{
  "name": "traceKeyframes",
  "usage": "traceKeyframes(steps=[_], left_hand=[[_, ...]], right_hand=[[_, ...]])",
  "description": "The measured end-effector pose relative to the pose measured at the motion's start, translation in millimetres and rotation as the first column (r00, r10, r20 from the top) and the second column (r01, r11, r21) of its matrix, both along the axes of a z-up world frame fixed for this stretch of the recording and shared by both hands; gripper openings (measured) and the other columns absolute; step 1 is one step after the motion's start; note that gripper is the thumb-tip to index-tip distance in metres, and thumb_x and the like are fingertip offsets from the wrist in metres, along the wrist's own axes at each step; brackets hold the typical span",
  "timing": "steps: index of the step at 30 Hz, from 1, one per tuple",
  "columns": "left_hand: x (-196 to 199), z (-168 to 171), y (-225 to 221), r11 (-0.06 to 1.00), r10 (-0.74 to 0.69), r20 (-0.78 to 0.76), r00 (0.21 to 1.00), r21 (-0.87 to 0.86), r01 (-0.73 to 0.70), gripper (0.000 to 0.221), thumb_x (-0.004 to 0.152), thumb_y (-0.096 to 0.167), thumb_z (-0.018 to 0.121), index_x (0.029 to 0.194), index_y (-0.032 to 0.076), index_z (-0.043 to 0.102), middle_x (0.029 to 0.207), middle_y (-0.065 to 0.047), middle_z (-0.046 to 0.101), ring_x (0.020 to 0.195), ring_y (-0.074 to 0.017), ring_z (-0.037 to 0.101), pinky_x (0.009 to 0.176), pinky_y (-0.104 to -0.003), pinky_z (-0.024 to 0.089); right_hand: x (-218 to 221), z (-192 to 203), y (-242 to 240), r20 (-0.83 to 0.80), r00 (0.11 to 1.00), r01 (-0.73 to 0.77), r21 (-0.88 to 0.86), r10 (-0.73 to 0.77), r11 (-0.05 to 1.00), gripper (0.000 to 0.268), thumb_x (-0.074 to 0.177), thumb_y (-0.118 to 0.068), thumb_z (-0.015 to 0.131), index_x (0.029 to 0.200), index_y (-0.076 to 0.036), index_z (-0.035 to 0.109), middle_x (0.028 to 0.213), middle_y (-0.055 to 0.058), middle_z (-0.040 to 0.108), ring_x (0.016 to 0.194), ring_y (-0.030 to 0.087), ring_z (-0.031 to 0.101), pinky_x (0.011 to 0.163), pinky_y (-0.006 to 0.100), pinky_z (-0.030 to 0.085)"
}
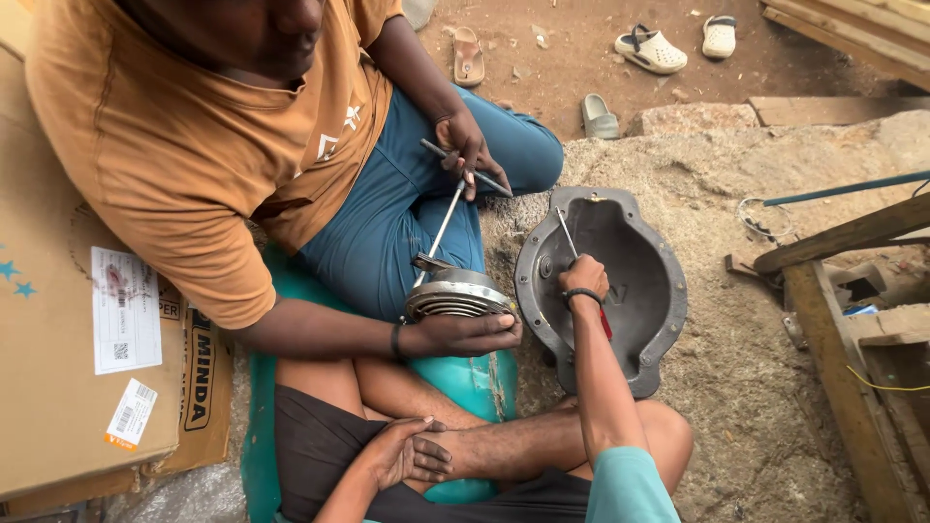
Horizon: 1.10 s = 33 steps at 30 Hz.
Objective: Disassembling and repairing a circular electrical horn component using a screwdriver and a t-handle wrench.
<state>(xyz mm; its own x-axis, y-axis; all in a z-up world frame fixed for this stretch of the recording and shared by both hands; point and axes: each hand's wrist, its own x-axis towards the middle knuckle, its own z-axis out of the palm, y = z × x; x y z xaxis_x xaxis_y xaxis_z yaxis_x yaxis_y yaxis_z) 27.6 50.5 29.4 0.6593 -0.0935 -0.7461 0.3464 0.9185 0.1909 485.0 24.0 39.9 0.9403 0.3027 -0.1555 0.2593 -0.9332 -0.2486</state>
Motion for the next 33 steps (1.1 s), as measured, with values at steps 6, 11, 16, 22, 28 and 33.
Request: traceKeyframes(steps=[6,11,16,22,28,33], left_hand=[[0.0,5.8,2.1,0.999,-0.038,0.001,0.999,-0.010,0.039,0.049,0.099,0.039,0.053,0.131,0.002,0.053,0.091,-0.027,0.076,0.086,-0.0412,0.078,0.075,-0.054,0.065],[0.3,-1.4,3.2,0.999,-0.052,0.006,0.999,0.004,0.052,0.048,0.100,0.038,0.054,0.132,0.001,0.054,0.093,-0.028,0.075,0.086,-0.0423,0.077,0.076,-0.055,0.065],[2.2,-27.3,-0.4,0.999,-0.052,-0.020,0.998,-0.005,0.052,0.048,0.097,0.038,0.054,0.129,0.002,0.055,0.092,-0.029,0.075,0.084,-0.0422,0.077,0.075,-0.055,0.064],[3.3,-25.5,-0.3,0.999,-0.026,0.029,0.999,0.044,0.025,0.047,0.094,0.039,0.056,0.127,0.006,0.057,0.092,-0.028,0.075,0.083,-0.0404,0.076,0.075,-0.055,0.065],[5.3,-4.1,-1.6,0.998,-0.052,0.069,0.996,0.036,0.050,0.045,0.098,0.039,0.059,0.129,0.006,0.055,0.093,-0.025,0.075,0.085,-0.0414,0.077,0.074,-0.053,0.064],[0.1,-1.4,-4.2,0.988,-0.134,0.123,0.983,0.096,0.122,0.051,0.094,0.037,0.063,0.137,0.011,0.053,0.098,-0.023,0.075,0.086,-0.0386,0.077,0.071,-0.048,0.064]], right_hand=[[21.9,-18.9,-39.3,-0.107,0.980,-0.123,0.353,0.170,0.928,0.020,0.075,-0.012,0.079,0.091,-0.001,0.080,0.087,0.021,0.079,0.077,0.027,0.076,0.075,0.036,0.059],[21.0,91.9,-94.9,-0.575,0.692,0.088,0.667,0.436,0.740,0.014,0.081,-0.005,0.075,0.094,0.000,0.077,0.079,0.008,0.075,0.054,0.009,0.056,0.046,0.024,0.039],[126.9,123.2,-179.6,-0.560,0.828,0.560,0.828,0.005,-0.016,0.032,0.097,-0.030,0.054,0.096,-0.007,0.076,0.057,-0.005,0.042,0.039,0.005,0.034,0.032,0.021,0.026],[30.2,143.7,-238.8,-0.383,0.922,0.387,0.892,0.064,-0.233,0.023,0.106,-0.031,0.060,0.090,-0.015,0.060,0.068,-0.001,0.055,0.043,0.008,0.038,0.039,0.023,0.031],[-148.8,12.1,-266.6,0.026,0.947,-0.164,0.896,0.321,0.413,0.024,0.101,-0.013,0.048,0.117,-0.002,0.062,0.093,-0.002,0.065,0.070,0.005,0.056,0.057,0.018,0.043],[-309.9,6.0,-227.5,-0.740,0.028,0.927,0.271,0.672,0.259,0.037,0.097,-0.022,0.066,0.120,0.006,0.057,0.078,0.012,0.065,0.041,0.005,0.045,0.035,0.018,0.034]])
